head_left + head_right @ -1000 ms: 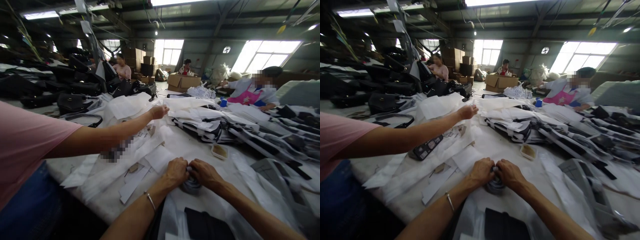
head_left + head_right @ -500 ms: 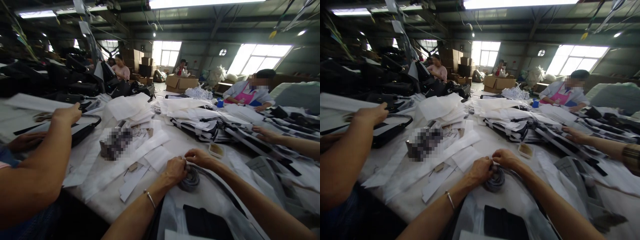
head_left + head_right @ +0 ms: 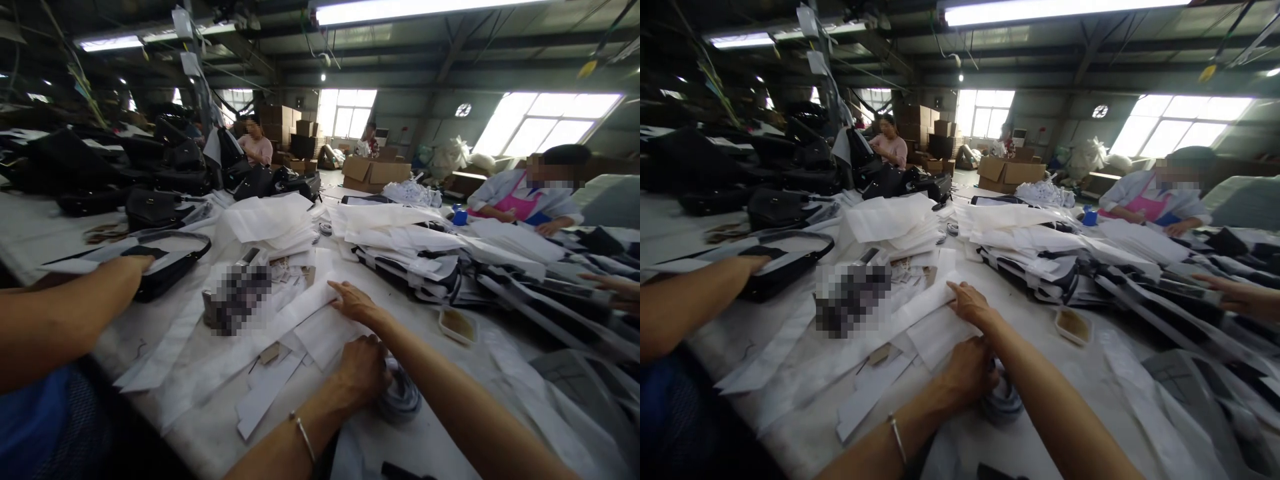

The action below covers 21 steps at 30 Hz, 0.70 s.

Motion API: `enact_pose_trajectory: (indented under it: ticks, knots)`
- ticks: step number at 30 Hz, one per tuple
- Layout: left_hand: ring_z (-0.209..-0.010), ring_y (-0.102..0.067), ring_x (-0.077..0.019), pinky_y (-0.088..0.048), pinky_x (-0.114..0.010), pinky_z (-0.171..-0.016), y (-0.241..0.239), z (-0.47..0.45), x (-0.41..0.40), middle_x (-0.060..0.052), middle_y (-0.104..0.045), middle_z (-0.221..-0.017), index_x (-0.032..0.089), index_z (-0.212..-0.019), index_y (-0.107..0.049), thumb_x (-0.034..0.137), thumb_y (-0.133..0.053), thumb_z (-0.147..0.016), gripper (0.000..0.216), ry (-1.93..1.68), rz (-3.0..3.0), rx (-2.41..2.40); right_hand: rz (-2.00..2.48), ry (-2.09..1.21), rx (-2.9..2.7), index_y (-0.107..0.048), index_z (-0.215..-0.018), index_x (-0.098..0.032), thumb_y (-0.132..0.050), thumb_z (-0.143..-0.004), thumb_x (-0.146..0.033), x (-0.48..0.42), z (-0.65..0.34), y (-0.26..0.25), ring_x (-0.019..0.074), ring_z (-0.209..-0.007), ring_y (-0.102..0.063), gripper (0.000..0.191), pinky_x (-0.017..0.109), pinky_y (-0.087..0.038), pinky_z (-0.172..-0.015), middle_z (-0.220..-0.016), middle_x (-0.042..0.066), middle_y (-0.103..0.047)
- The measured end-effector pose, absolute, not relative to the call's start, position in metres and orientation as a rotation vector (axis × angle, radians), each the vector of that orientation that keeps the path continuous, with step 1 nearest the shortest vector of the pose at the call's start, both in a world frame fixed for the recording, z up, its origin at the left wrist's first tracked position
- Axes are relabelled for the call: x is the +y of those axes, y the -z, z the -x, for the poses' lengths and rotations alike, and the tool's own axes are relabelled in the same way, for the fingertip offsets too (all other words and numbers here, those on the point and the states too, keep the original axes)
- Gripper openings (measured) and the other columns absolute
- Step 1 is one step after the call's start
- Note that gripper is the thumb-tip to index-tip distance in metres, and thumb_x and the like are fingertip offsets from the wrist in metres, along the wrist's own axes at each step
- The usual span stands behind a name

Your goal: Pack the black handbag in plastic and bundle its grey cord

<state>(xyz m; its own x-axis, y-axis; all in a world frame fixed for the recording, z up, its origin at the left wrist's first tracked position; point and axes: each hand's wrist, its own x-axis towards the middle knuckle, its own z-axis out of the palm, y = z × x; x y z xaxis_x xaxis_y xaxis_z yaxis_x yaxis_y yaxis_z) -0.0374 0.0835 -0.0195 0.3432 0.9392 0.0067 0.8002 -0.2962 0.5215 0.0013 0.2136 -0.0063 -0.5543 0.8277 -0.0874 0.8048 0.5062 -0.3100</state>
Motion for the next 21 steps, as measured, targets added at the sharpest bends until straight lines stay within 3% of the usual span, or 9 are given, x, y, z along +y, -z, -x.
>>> enact_pose_trajectory:
  ticks: [4,6,9,12,14,17,19,21]
  knots:
    - [-0.098,-0.068,-0.0356,-0.058,-0.044,-0.081,0.018,0.038,0.082,-0.016,-0.073,-0.105,0.012,-0.109,-0.068,0.018,-0.056,-0.074,0.037,-0.500,-2.178,1.510,1.315,-0.433,-2.645,-0.032,-0.153,-0.021,-0.068,-0.080,-0.018,0.218,0.014,0.008,0.0201,-0.138,-0.043,0.082,0.029,-0.035,-0.112,-0.154,0.010,-0.042]
    - [-0.098,-0.069,-0.0362,-0.058,-0.045,-0.080,0.017,0.038,0.081,-0.015,-0.073,-0.104,0.013,-0.106,-0.069,0.018,-0.056,-0.074,0.035,-0.512,-2.169,1.510,1.330,-0.389,-2.612,-0.032,-0.152,-0.020,-0.066,-0.080,-0.017,0.218,0.019,0.009,0.0189,-0.134,-0.047,0.079,0.028,-0.038,-0.108,-0.153,0.010,-0.043]
    - [-0.098,-0.069,-0.0364,-0.058,-0.045,-0.078,0.017,0.038,0.081,-0.014,-0.074,-0.103,0.014,-0.102,-0.070,0.019,-0.057,-0.076,0.030,-0.528,-2.164,1.497,1.433,-0.309,-2.565,-0.050,-0.138,-0.020,-0.061,-0.084,-0.016,0.216,0.019,0.009,0.0227,-0.119,-0.058,0.055,0.032,-0.046,-0.096,-0.139,0.012,-0.055]
    - [-0.095,-0.069,-0.0365,-0.059,-0.045,-0.077,0.019,0.036,0.082,-0.015,-0.074,-0.101,0.012,-0.100,-0.071,0.018,-0.057,-0.074,0.029,-0.552,-2.162,1.487,1.529,-0.280,-2.582,-0.069,-0.106,-0.021,-0.062,-0.087,-0.026,0.213,0.015,0.008,0.0264,-0.103,-0.065,0.021,0.035,-0.048,-0.083,-0.108,0.010,-0.071]
    - [-0.095,-0.069,-0.0372,-0.059,-0.047,-0.077,0.022,0.035,0.083,-0.016,-0.074,-0.100,0.012,-0.098,-0.071,0.017,-0.058,-0.073,0.028,-0.538,-2.156,1.490,1.539,-0.292,-2.621,-0.073,-0.092,-0.022,-0.063,-0.087,-0.035,0.210,0.014,0.007,0.0267,-0.095,-0.067,0.017,0.034,-0.048,-0.078,-0.093,0.009,-0.073]
    - [-0.097,-0.069,-0.0360,-0.059,-0.046,-0.080,0.025,0.035,0.083,-0.014,-0.074,-0.100,0.013,-0.096,-0.070,0.017,-0.058,-0.075,0.025,-0.537,-2.140,1.497,1.442,-0.306,-2.670,-0.071,-0.113,-0.026,-0.063,-0.088,-0.033,0.209,0.019,0.005,0.0247,-0.097,-0.067,0.028,0.032,-0.048,-0.080,-0.103,0.007,-0.073]
    - [-0.098,-0.069,-0.0342,-0.058,-0.044,-0.080,0.027,0.035,0.083,-0.012,-0.074,-0.101,0.016,-0.099,-0.069,0.018,-0.057,-0.077,0.025,-0.574,-2.133,1.491,1.348,-0.303,-2.673,-0.054,-0.139,-0.031,-0.059,-0.089,-0.024,0.211,0.026,0.001,0.0221,-0.108,-0.064,0.051,0.030,-0.047,-0.088,-0.125,0.006,-0.066]
    - [-0.096,-0.069,-0.0331,-0.057,-0.042,-0.078,0.028,0.036,0.082,-0.012,-0.073,-0.100,0.017,-0.101,-0.068,0.018,-0.057,-0.076,0.027,-0.593,-2.139,1.478,1.282,-0.299,-2.653,-0.036,-0.152,-0.030,-0.056,-0.089,-0.017,0.215,0.031,-0.005,0.0201,-0.120,-0.058,0.067,0.028,-0.043,-0.096,-0.144,0.006,-0.054]
